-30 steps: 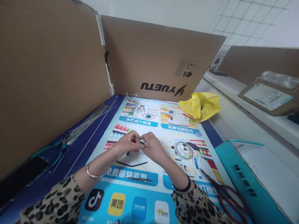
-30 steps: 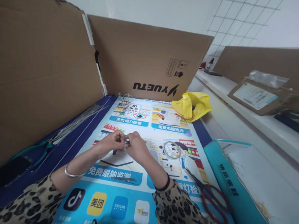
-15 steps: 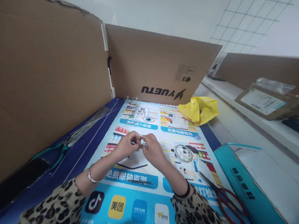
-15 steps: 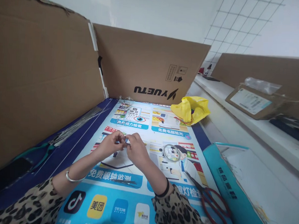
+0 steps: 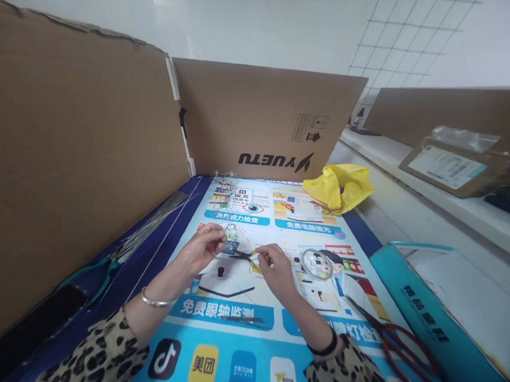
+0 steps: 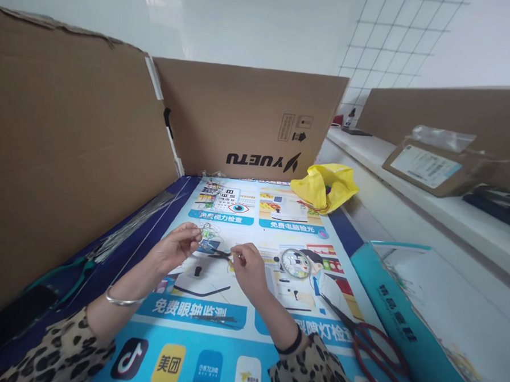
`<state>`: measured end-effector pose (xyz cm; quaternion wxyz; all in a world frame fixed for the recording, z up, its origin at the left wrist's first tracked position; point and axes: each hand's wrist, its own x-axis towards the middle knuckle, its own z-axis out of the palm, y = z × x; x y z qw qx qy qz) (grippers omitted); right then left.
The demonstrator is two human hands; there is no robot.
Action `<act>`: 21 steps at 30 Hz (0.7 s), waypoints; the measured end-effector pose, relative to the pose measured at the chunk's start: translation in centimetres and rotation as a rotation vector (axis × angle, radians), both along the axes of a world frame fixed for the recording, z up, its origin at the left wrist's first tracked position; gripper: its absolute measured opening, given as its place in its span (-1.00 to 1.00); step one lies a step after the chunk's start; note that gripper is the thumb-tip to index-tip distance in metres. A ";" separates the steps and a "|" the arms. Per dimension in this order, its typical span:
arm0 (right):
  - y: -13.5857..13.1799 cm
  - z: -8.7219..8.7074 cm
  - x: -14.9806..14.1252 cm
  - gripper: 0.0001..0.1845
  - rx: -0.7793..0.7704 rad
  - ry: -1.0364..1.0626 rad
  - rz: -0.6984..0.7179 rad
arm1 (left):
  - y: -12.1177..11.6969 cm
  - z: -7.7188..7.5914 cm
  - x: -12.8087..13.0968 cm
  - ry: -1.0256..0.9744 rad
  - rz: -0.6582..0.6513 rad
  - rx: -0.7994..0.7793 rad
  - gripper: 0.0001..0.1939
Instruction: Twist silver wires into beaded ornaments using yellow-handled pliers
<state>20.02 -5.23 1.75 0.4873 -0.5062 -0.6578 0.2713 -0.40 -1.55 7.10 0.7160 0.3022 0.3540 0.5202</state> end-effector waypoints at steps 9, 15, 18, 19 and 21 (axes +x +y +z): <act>0.6 -0.4 -1.5 -0.86 -0.171 0.224 0.232 | -0.4 1.7 1.9 0.031 -0.144 -0.012 -0.77; 1.7 1.6 1.8 -0.78 -0.327 0.548 0.351 | -0.6 3.9 3.1 0.204 -0.413 0.165 -0.76; 1.5 2.6 2.6 -0.76 -0.377 0.640 0.466 | -0.5 4.7 3.3 0.286 -0.514 0.187 -0.76; 1.4 2.8 2.7 -0.76 -0.395 0.661 0.503 | -0.6 5.0 3.3 0.311 -0.538 0.200 -0.76; 1.1 3.2 2.8 -0.74 -0.431 0.691 0.577 | -0.7 5.6 3.4 0.353 -0.559 0.242 -0.75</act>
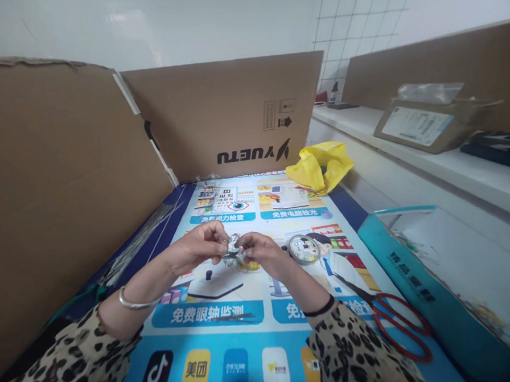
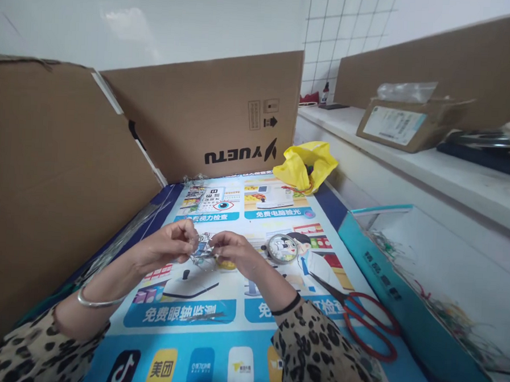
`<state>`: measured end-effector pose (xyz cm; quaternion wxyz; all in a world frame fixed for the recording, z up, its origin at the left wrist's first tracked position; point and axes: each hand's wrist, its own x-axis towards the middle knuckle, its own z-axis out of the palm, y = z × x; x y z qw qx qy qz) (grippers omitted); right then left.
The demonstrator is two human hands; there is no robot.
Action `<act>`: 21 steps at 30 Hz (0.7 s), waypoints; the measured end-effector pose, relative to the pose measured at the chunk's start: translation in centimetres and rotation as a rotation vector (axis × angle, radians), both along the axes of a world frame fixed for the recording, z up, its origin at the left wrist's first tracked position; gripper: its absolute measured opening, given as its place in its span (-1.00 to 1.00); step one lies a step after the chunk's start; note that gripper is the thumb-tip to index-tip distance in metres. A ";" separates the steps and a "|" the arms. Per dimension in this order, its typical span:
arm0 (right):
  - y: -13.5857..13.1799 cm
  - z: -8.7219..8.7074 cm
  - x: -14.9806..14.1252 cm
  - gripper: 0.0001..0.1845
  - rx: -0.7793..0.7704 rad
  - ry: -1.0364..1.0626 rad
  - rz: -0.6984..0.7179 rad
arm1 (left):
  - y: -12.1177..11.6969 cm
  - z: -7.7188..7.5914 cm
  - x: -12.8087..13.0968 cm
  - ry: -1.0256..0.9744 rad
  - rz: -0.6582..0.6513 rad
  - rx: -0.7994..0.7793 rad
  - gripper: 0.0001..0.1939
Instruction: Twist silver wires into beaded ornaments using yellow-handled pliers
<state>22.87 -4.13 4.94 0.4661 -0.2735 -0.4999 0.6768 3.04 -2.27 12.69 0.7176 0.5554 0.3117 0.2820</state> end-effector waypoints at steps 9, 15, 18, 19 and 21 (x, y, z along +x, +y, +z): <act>-0.9 0.8 -0.2 -0.66 -0.229 0.378 0.283 | -1.2 0.0 0.1 -0.001 -0.030 0.043 -0.72; -1.9 0.8 -1.8 -0.61 -0.316 0.365 0.239 | -1.5 -0.5 -0.8 -0.002 -0.060 0.058 -0.72; -2.3 0.9 -2.1 -0.67 -0.269 0.332 0.263 | -1.5 -0.5 -1.2 -0.014 -0.071 0.038 -0.70; -2.2 0.9 -2.1 -0.70 -0.257 0.329 0.262 | -1.5 -0.5 -1.4 -0.022 -0.067 0.032 -0.71; -2.1 0.8 -2.0 -0.76 -0.252 0.335 0.248 | -1.4 -0.7 -1.7 -0.029 -0.054 0.021 -0.72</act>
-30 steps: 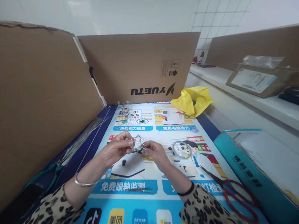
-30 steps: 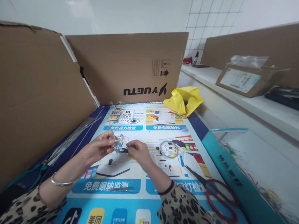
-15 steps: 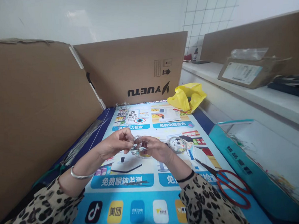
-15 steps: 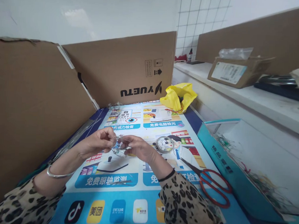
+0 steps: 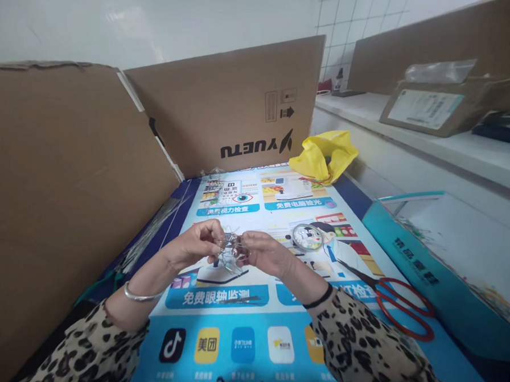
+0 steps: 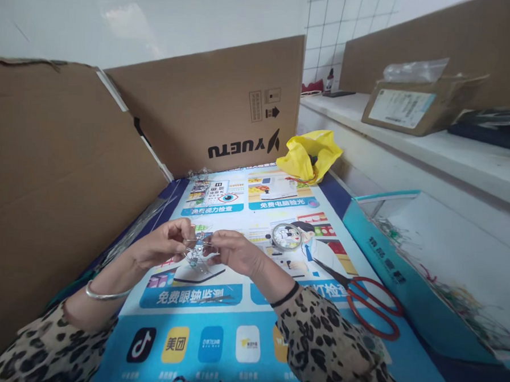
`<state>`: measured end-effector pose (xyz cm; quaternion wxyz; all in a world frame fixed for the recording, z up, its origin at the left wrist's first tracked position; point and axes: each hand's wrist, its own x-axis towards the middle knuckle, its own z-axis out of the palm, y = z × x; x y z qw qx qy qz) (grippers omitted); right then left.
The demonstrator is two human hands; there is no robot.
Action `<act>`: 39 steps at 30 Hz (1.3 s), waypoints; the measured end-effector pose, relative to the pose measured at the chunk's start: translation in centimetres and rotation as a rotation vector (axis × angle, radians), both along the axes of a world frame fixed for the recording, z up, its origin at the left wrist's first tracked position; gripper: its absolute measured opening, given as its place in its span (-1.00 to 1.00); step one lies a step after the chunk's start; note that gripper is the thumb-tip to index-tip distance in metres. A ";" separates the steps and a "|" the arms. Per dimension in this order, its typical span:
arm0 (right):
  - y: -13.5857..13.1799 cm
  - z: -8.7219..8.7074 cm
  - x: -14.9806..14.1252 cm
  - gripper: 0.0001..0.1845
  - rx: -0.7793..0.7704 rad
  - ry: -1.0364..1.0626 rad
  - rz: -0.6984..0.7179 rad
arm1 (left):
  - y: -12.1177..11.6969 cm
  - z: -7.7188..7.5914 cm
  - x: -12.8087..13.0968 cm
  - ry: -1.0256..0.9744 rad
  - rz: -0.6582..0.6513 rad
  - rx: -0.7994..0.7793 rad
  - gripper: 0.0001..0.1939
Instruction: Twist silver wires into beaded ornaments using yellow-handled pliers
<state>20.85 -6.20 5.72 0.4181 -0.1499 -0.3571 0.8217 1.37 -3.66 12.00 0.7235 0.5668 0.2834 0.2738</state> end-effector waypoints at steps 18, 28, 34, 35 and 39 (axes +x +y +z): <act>0.1 0.4 0.1 -0.73 0.164 -0.024 -0.118 | -0.9 2.7 1.3 -0.046 0.333 -0.135 -0.80; -0.1 0.5 -1.2 -0.84 0.585 -0.466 -0.617 | -2.3 3.3 1.9 -0.057 0.500 -0.156 -0.82; -0.1 0.4 -1.5 -0.86 0.593 -0.465 -0.786 | -2.9 3.0 2.7 -0.118 0.581 -0.168 -0.85; -0.1 0.3 -1.6 -0.84 0.591 -0.469 -0.782 | -2.9 3.0 2.8 -0.124 0.584 -0.166 -0.85; -0.3 0.3 -1.8 -0.85 0.640 -0.508 -0.803 | -3.1 3.2 2.9 -0.131 0.589 -0.169 -0.86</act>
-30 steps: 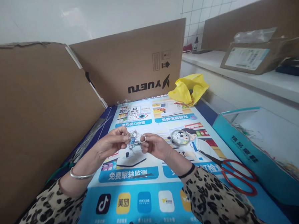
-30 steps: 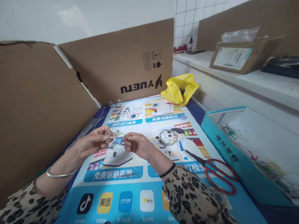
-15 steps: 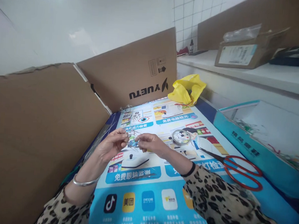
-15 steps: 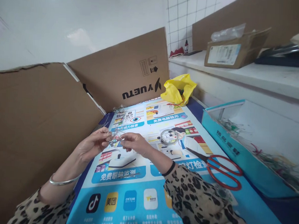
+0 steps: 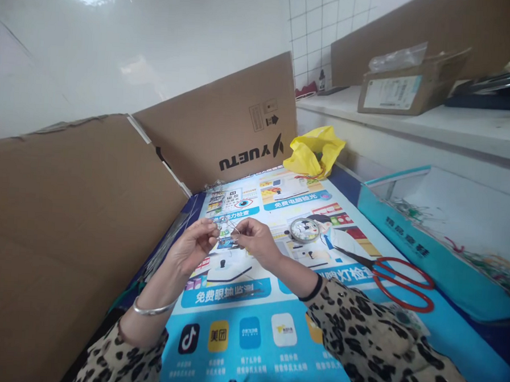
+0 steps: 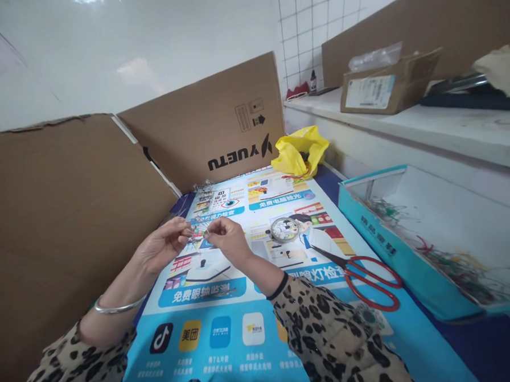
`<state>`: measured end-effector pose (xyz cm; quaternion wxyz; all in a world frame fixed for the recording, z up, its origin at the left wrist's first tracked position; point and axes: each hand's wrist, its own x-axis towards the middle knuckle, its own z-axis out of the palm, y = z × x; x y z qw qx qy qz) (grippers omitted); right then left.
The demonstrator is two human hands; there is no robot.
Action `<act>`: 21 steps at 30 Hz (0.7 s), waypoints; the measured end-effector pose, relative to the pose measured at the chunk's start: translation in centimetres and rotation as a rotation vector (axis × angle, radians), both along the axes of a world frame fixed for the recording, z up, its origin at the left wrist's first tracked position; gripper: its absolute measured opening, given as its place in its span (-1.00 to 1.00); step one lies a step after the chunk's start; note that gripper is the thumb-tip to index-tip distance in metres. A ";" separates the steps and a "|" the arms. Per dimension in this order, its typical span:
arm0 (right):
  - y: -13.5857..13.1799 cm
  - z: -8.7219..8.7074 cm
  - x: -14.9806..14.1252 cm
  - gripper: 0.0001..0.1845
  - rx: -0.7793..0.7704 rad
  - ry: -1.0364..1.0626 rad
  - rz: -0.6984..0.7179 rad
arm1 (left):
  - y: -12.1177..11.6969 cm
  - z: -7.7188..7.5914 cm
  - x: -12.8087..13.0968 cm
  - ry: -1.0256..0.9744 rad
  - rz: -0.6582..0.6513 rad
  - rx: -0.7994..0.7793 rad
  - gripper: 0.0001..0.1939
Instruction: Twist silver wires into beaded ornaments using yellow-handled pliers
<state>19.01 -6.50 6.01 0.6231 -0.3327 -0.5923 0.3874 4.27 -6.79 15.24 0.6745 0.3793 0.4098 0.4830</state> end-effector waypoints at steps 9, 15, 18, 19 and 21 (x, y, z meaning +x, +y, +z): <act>-0.1 -1.4 0.6 -0.77 0.407 -0.479 -0.195 | -0.5 0.8 -0.4 0.011 -0.032 -0.031 -0.84; 0.2 -0.3 1.3 -0.88 0.337 -0.332 -0.165 | -0.3 -0.2 -1.8 0.097 -0.097 -0.012 -0.83; 0.1 0.5 1.2 -0.93 0.053 -0.008 -0.033 | 0.0 -0.5 -2.5 0.123 -0.101 0.013 -0.81; 0.2 0.6 1.2 -0.92 -0.031 0.064 0.000 | 0.1 -0.5 -2.7 0.129 -0.097 0.024 -0.80; 0.3 0.7 1.2 -0.88 -0.144 0.135 0.048 | 0.3 -0.5 -3.0 0.145 -0.097 0.045 -0.79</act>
